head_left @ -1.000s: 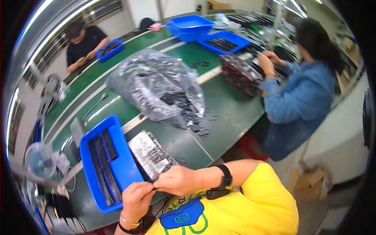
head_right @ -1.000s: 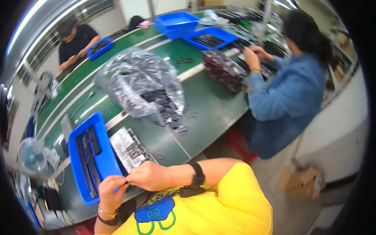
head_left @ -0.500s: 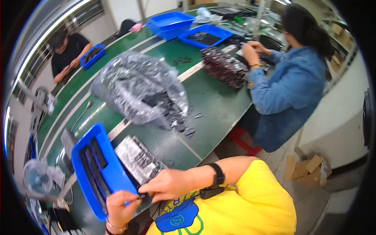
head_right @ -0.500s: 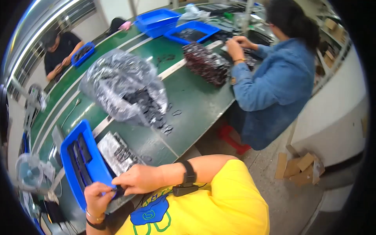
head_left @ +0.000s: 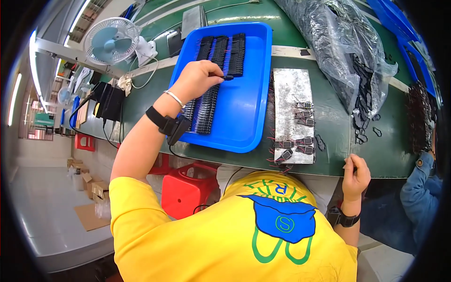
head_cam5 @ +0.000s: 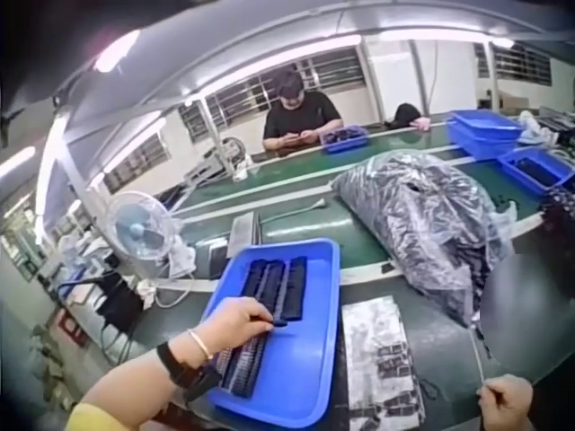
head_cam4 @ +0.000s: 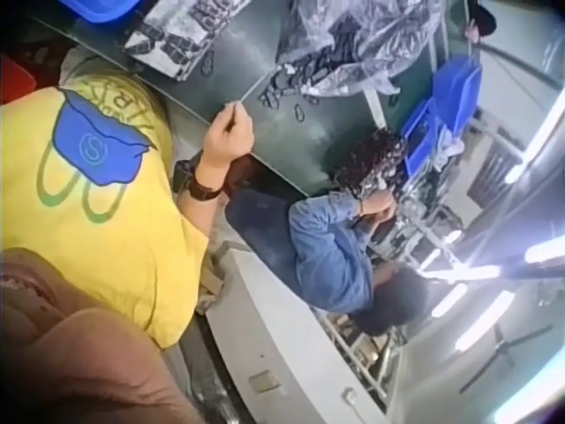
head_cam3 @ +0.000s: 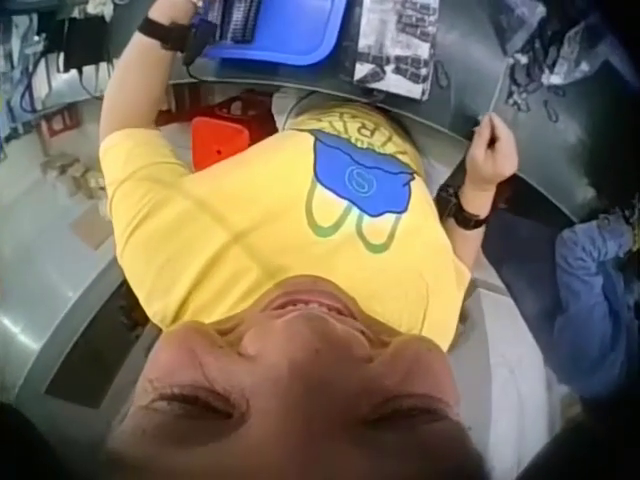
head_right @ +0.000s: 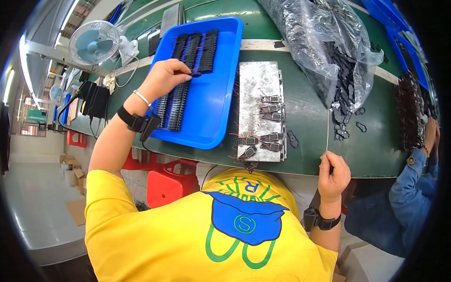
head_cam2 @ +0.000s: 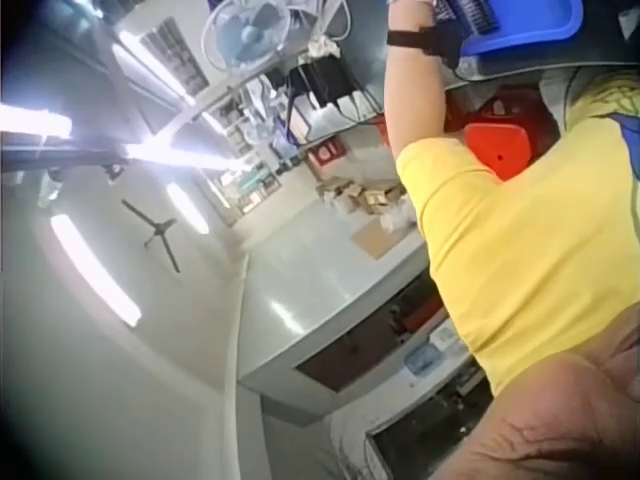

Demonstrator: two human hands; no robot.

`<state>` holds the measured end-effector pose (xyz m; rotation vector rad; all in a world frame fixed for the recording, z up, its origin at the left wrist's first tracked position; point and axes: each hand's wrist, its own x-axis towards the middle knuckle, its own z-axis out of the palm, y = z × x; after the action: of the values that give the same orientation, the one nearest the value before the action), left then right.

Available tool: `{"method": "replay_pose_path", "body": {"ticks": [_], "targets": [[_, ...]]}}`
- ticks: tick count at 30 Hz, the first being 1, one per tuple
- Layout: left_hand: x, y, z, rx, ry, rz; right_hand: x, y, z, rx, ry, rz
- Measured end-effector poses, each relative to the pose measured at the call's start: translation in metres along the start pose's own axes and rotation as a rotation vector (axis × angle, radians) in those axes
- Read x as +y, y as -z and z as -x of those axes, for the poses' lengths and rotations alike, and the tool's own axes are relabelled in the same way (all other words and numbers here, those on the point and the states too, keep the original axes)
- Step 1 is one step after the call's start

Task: The person picks up a speaker and a rubber gasket by hand, fits the gasket onto the speaker, and places the assembled unit onto a metal plate. This process is repeated for several units, with the person occasionally reaching into a blue tray to rearrange the remaining speakers.

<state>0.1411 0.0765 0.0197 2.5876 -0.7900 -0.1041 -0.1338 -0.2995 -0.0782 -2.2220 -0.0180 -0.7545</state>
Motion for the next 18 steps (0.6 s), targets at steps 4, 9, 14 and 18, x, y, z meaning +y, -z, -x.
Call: {"method": "replay_pose_path", "body": {"ticks": [4,9,14,18], "targets": [[-0.007,-0.017,-0.008,-0.042,-0.076,-0.091,-0.004,-0.006,0.0,0.065,0.092,0.123],[-0.004,-0.025,-0.01,-0.054,-0.043,-0.202,-0.007,-0.003,0.003,0.06,0.114,0.153],[0.001,-0.028,-0.015,0.016,-0.067,-0.322,-0.006,-0.003,0.001,0.063,0.122,0.146],[0.001,-0.026,-0.013,-0.004,-0.116,-0.392,-0.006,-0.001,0.001,0.054,0.114,0.136]]}}
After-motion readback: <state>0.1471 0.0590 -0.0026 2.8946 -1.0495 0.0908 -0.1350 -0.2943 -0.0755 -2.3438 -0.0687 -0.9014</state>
